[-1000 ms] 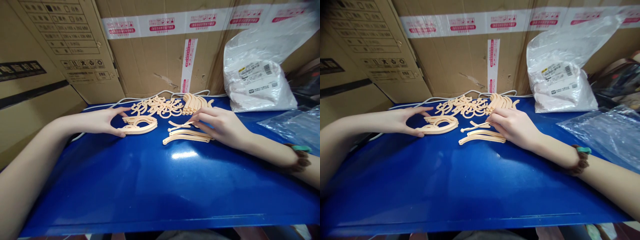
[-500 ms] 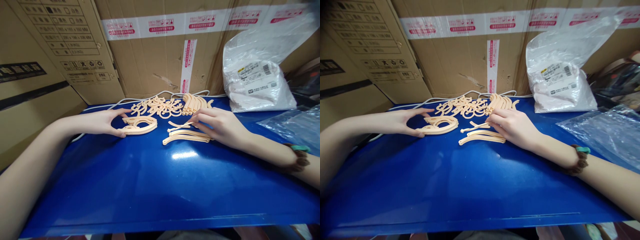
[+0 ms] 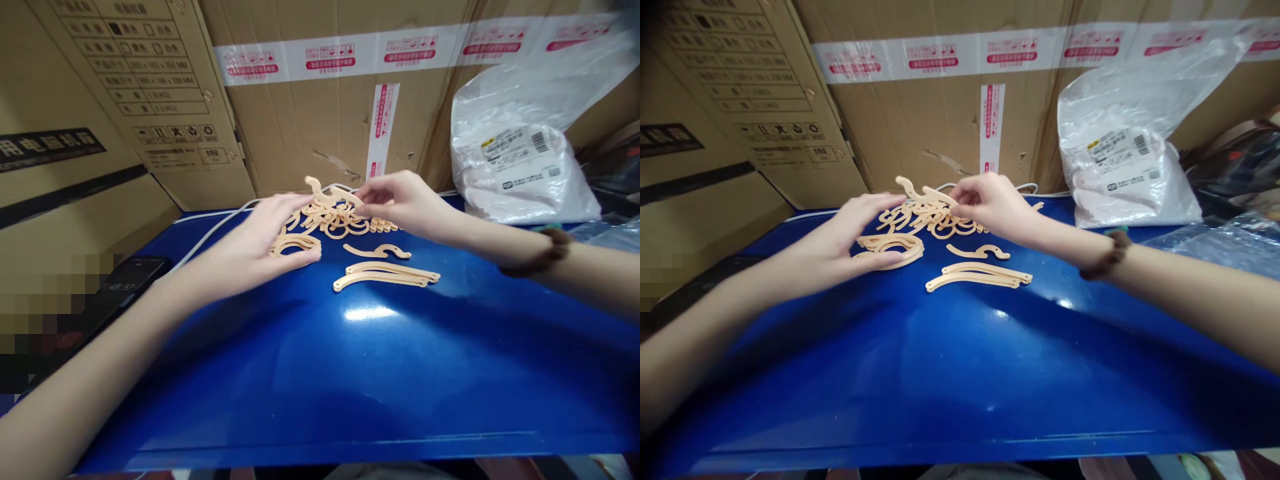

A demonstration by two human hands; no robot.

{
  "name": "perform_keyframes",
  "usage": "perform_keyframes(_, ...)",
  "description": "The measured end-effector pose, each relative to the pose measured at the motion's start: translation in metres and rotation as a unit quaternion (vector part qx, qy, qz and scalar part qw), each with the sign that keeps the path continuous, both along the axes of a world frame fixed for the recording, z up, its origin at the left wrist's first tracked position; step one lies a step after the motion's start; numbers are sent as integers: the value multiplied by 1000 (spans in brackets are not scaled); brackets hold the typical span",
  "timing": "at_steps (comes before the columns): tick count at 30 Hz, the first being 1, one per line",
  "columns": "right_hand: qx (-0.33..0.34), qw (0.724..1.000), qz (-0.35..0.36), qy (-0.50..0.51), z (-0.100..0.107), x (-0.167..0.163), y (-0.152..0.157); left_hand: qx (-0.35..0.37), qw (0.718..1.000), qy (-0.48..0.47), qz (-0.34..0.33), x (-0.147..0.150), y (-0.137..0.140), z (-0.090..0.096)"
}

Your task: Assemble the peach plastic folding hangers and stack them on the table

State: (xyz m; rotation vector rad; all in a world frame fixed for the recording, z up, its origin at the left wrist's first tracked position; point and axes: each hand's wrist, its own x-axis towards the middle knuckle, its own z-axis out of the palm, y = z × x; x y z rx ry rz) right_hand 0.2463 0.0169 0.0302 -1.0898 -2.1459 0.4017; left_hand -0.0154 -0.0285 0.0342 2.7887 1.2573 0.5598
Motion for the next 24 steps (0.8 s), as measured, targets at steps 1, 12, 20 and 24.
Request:
perform_keyframes(1, 11, 1000, -8, 6, 3, -7, 13, 14, 999, -6, -39, 10, -5, -5)
perform_keyframes(12, 1, 994, -91, -57, -21, -56, 98, 16, 982, 72, -174, 34, -14, -45)
perform_keyframes(20, 55, 980, -118, -149, -19, -51, 84, 16, 982, 69, -176, 34, -14, -45)
perform_keyframes(24, 113, 960, -144, -214, -4, -32, 72, 11, 981, 77, -175, 34, -14, -45)
